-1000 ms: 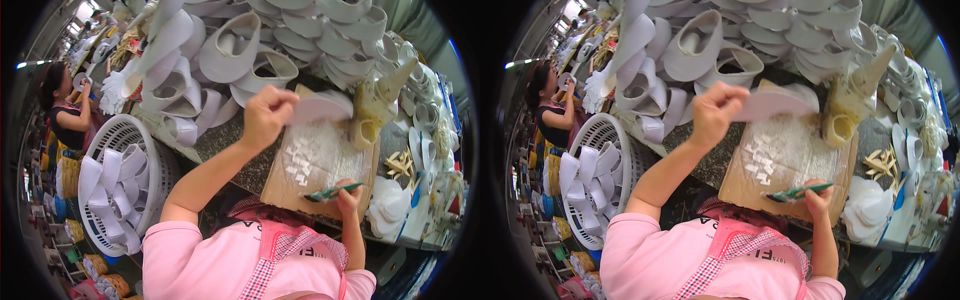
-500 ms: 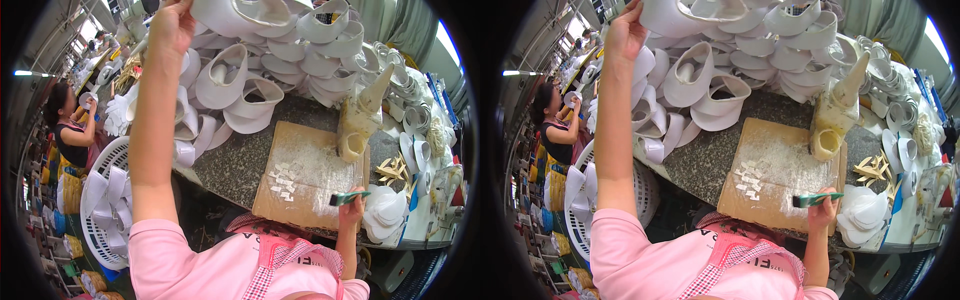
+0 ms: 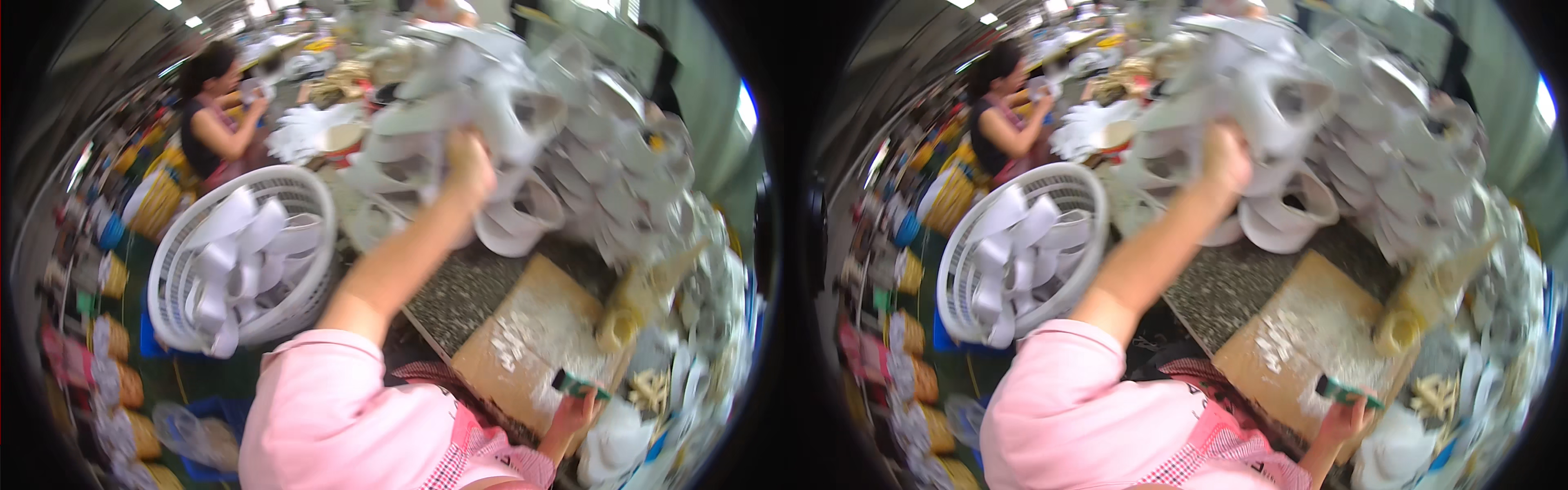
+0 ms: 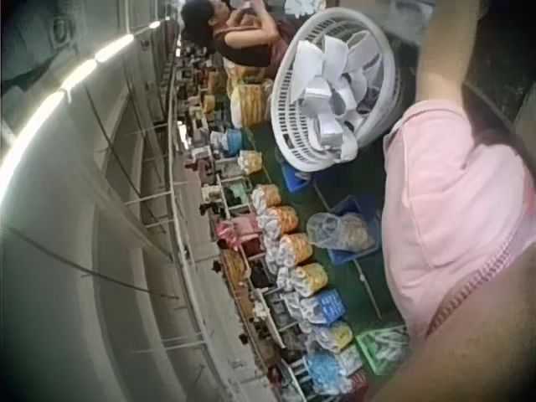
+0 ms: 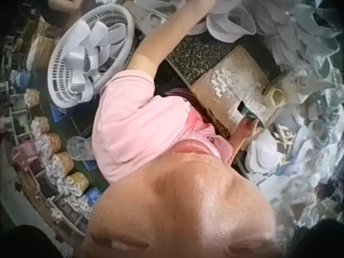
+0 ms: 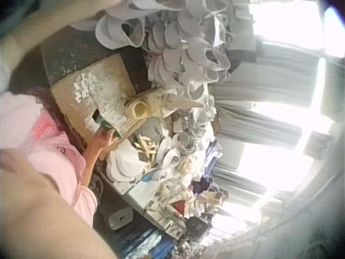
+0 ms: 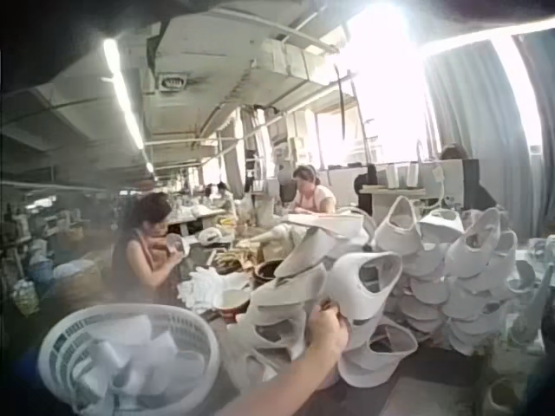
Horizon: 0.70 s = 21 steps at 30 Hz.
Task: The person dips an applicator into a glue container, applies glue to shoe uppers, and places the glued pieces into a basket.
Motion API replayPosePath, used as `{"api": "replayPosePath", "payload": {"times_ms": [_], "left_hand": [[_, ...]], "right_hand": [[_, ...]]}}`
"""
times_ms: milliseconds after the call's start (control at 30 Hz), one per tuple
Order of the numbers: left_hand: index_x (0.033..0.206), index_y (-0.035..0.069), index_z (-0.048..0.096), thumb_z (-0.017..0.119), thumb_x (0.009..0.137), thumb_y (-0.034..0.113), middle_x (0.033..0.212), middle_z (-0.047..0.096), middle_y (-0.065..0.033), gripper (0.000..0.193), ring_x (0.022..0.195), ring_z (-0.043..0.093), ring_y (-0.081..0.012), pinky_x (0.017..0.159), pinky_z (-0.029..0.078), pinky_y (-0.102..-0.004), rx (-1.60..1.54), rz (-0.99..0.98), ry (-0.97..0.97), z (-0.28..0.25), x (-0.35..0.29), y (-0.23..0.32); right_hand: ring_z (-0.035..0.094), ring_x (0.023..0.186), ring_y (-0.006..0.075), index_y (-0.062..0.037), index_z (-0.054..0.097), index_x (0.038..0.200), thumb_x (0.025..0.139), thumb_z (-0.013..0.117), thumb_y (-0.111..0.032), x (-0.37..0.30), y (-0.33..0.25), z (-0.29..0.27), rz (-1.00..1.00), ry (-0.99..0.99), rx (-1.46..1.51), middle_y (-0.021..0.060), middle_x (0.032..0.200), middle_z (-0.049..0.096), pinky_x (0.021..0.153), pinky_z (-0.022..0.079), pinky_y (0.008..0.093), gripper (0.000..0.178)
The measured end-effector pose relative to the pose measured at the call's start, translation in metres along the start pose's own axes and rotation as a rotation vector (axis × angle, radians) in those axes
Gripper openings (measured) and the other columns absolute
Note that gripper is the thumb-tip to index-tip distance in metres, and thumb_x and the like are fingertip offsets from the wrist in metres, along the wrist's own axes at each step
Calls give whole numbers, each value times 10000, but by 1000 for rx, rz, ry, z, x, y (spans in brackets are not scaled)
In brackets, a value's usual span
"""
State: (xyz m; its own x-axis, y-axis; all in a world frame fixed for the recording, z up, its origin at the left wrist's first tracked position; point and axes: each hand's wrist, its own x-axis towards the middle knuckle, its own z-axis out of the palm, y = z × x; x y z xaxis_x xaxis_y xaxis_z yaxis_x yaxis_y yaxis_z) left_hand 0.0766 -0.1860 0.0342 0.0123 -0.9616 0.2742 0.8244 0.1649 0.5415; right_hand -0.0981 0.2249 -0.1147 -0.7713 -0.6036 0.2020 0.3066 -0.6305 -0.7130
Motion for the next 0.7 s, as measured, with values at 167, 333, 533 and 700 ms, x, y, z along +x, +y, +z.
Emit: {"api": "replayPosePath", "payload": {"times_ms": [167,333,533,700], "left_hand": [[868,39,477,428,767,0,783,488,-28,119,661,482,-102,545,419,-223,-182,-61,440,-43,-52,-39],[884,42,462,471,789,49,778,487,-33,95,653,483,-121,554,427,-253,-175,-166,514,-26,-65,-13],[976,80,420,488,795,177,839,490,-46,216,691,498,-130,610,417,-294,-73,-348,423,-31,-78,2],[1005,92,409,492,766,206,851,500,-47,278,703,511,-136,620,399,-303,55,-403,378,-27,-136,8]], "right_hand": [[458,658,103,-39,489,942,837,479,-137,7,6,-19,119,-75,99,43,827,534,566,371,225,143],[535,769,131,-30,490,977,831,484,-116,0,-10,16,157,-350,117,60,870,557,652,440,251,170],[377,494,50,-52,512,863,835,501,-148,-11,-8,35,100,-87,-48,8,710,525,386,243,185,100],[456,519,45,-47,494,976,817,513,-135,-19,-22,74,97,-52,-88,9,753,539,370,316,163,183]]}}
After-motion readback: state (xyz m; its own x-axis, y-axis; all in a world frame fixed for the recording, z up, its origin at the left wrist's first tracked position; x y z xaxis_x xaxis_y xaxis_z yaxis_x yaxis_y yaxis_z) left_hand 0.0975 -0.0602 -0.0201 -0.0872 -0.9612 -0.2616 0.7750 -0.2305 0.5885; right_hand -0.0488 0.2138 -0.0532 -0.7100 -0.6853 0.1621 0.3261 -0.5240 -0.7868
